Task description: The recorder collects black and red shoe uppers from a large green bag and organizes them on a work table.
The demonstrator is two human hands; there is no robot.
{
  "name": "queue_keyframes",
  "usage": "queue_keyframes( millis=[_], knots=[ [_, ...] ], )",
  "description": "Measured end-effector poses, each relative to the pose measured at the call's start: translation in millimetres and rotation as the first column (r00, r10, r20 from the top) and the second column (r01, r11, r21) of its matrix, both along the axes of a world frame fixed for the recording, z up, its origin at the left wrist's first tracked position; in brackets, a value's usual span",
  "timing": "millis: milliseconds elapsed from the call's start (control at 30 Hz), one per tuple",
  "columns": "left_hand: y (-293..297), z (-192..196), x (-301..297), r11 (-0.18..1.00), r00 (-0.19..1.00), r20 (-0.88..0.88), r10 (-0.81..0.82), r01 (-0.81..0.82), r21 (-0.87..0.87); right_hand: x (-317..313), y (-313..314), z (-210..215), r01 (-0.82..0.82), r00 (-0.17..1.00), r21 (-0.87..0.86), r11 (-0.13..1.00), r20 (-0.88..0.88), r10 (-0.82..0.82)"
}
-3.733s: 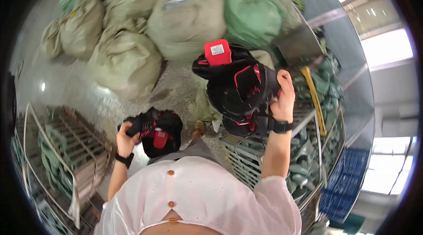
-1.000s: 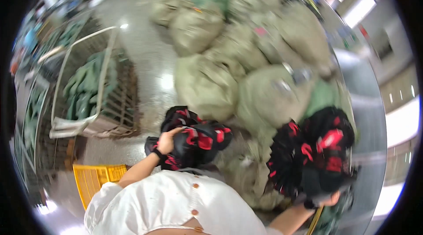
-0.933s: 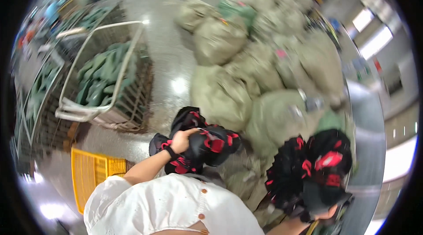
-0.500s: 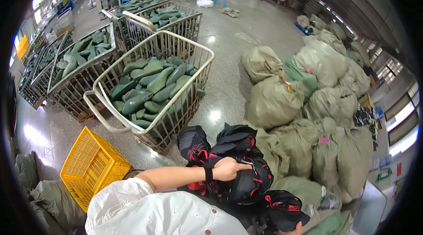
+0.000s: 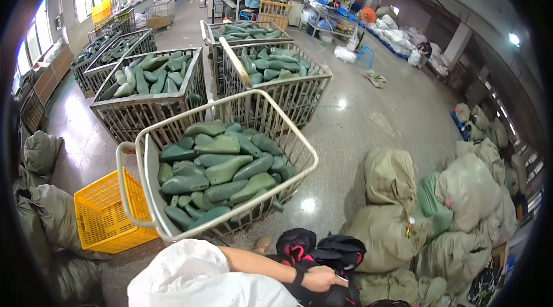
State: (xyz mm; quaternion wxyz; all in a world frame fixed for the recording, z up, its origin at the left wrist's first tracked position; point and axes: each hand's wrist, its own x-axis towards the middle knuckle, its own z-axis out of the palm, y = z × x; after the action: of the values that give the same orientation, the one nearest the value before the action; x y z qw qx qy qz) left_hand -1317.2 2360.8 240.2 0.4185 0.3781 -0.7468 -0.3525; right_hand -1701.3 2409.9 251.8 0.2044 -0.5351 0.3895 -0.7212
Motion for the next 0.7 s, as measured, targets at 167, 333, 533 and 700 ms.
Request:
queue_keyframes(
  millis=[167,333,533,700],
  knots=[
    [-123.0,9.3,31.6,0.990,1.000,-0.001,-0.001,0.001,-0.140,71.7,-112.3,60.0,0.352,0.461,-0.599,0.719,-0.558,-0.690],
    [-231.3,32.3,64.3,0.950,0.999,-0.028,0.021,-0.029,-0.309,89.0,-196.2,70.8,0.321,0.557,-0.480,0.816,-0.601,-0.573],
    [-368.5,15.9,106.8,0.977,0.999,0.037,0.021,-0.013,-0.215,136.2,-368.9,50.1,0.160,0.778,-0.278,0.947,-0.555,-0.294],
    [-504.5,-35.0,135.0,0.983,0.986,0.032,0.164,-0.161,-0.090,173.1,-560.7,39.7,-0.085,0.895,-0.116,0.990,-0.445,0.025]
  ],
)
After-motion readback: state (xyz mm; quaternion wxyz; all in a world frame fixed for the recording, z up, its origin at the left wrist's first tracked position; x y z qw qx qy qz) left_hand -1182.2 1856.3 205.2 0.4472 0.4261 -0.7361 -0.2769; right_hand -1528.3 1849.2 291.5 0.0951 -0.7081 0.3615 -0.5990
